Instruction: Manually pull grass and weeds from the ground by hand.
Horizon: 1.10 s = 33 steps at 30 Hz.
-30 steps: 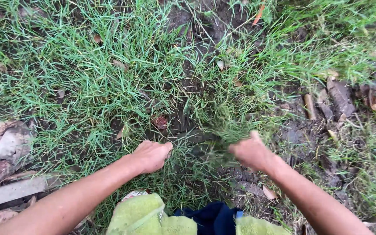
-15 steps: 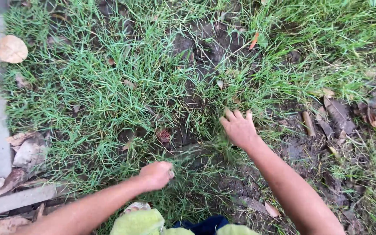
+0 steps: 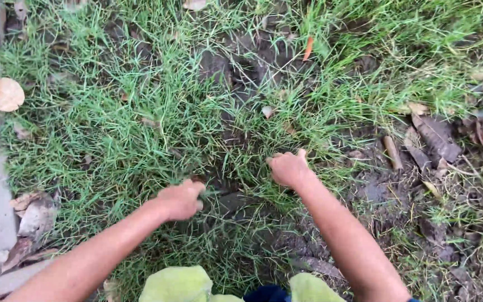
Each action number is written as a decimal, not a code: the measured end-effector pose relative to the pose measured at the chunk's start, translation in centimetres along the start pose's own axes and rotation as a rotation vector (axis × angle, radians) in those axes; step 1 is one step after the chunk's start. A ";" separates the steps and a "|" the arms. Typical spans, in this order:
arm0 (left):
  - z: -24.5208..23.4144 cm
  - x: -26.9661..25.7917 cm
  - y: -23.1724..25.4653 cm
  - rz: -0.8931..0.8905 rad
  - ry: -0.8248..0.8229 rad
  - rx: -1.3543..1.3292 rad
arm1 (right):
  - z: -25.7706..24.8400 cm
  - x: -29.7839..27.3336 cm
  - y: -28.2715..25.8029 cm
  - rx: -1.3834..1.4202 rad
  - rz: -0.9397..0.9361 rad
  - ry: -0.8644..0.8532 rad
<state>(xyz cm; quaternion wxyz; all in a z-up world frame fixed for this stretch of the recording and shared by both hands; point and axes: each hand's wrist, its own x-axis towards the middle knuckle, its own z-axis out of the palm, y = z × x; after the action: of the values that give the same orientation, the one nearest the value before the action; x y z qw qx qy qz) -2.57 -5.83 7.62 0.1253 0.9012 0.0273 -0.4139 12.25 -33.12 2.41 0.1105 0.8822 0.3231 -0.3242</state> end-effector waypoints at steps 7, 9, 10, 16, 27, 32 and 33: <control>-8.9 -5.7 8.7 -0.076 -0.119 0.077 | -1.3 -0.3 -1.5 -0.002 0.031 -0.111; -11.4 -7.0 10.6 -0.116 0.012 0.037 | -0.9 0.2 -1.2 0.035 0.048 -0.149; -11.7 -6.8 10.6 -0.123 0.022 0.042 | -0.1 0.7 -0.8 0.036 0.044 -0.136; -10.1 -4.1 6.6 -0.268 0.254 0.141 | 3.5 1.5 0.3 0.190 0.025 -0.027; -6.0 5.2 4.6 -0.023 0.438 -0.180 | 3.7 1.3 2.0 0.119 -0.024 -0.028; -4.5 15.2 4.0 -0.024 0.541 -0.313 | 1.5 1.3 1.9 0.179 -0.006 -0.195; -4.4 17.1 3.8 -0.035 0.610 -0.344 | 1.7 1.9 2.0 0.206 0.005 -0.211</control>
<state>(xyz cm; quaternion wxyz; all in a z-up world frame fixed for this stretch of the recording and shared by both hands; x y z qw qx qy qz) 12.46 -9.35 -1.73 0.2544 0.9484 0.1485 -0.1172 13.83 -34.38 -0.15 0.0533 0.8507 0.2725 -0.4463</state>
